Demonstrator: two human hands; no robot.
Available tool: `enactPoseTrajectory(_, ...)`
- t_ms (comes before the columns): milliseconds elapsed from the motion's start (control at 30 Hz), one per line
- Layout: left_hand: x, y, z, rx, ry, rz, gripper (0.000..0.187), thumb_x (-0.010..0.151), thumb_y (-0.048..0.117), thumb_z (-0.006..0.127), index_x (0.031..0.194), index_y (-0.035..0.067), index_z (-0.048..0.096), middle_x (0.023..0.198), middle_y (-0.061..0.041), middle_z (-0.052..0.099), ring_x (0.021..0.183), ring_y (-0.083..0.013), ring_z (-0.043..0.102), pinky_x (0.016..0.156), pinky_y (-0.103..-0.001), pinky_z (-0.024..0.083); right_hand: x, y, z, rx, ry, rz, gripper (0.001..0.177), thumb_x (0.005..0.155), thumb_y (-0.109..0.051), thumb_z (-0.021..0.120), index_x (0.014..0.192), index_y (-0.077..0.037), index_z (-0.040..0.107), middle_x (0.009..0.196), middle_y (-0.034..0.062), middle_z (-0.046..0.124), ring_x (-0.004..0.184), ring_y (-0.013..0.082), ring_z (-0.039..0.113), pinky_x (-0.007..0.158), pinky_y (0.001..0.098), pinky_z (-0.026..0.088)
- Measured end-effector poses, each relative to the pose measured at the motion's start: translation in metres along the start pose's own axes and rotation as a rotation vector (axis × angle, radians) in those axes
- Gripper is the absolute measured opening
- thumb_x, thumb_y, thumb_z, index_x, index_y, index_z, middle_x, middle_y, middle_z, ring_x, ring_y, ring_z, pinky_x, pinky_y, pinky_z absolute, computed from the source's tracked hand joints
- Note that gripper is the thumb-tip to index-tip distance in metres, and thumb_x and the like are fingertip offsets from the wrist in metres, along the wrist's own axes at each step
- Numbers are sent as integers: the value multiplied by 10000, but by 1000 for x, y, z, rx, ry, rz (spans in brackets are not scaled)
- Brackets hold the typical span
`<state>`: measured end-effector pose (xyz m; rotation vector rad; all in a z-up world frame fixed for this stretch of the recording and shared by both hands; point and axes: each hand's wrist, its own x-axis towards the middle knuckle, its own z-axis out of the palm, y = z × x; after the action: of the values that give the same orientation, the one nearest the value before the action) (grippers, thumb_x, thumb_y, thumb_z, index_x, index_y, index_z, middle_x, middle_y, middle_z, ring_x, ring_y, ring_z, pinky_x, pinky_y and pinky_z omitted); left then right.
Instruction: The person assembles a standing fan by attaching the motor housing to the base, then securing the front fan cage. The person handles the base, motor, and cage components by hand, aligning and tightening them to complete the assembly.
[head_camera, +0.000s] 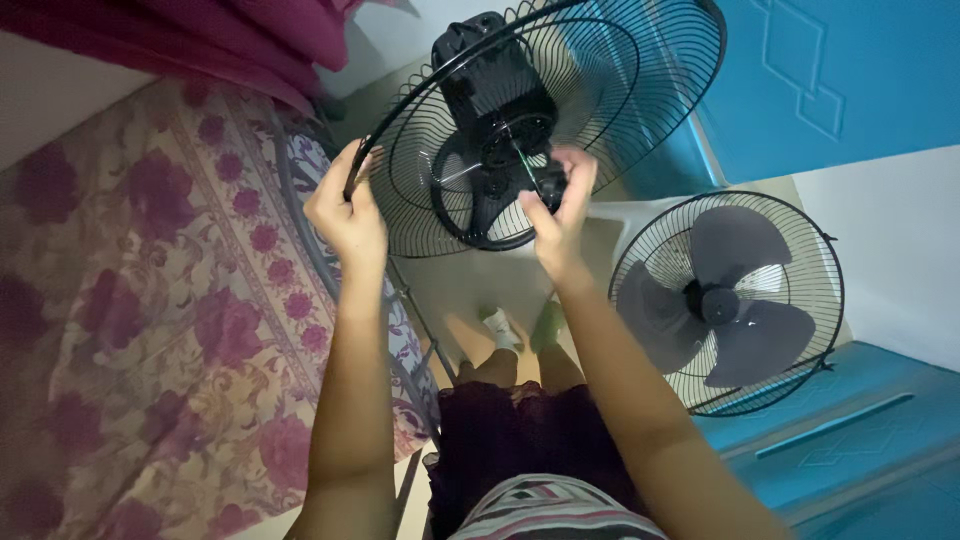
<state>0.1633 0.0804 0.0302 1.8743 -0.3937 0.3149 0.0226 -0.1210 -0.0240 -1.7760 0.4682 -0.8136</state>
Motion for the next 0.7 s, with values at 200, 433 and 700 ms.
enactPoseTrajectory(200, 1, -2, 2, 58, 28, 18, 219, 968, -115, 633, 1158, -51, 721, 1042, -138, 793, 966, -183, 776, 894, -299, 594, 9, -5, 6, -272, -127, -27, 774, 789, 0, 750, 1501, -21, 448, 1197, 119, 454, 1107, 234, 515, 973, 332, 462)
enactPoseTrajectory(433, -1, 2, 0, 42, 11, 23, 299, 947, -164, 550, 1177, -59, 708, 1087, -157, 779, 1014, -210, 771, 935, -302, 592, 2, 21, 3, -172, -36, -31, 747, 769, 39, 759, 1396, 26, 353, 1263, 130, 368, 1016, 216, 430, 909, 341, 436)
enactPoseTrajectory(700, 4, 7, 0, 1, 13, 6, 307, 943, -164, 534, 1175, -57, 704, 1062, -150, 782, 1010, -201, 774, 936, -302, 596, -23, 15, 11, 144, 38, 163, 703, 862, 37, 799, 1448, -45, 418, 1271, 99, 423, 1078, 162, 487, 978, 275, 465)
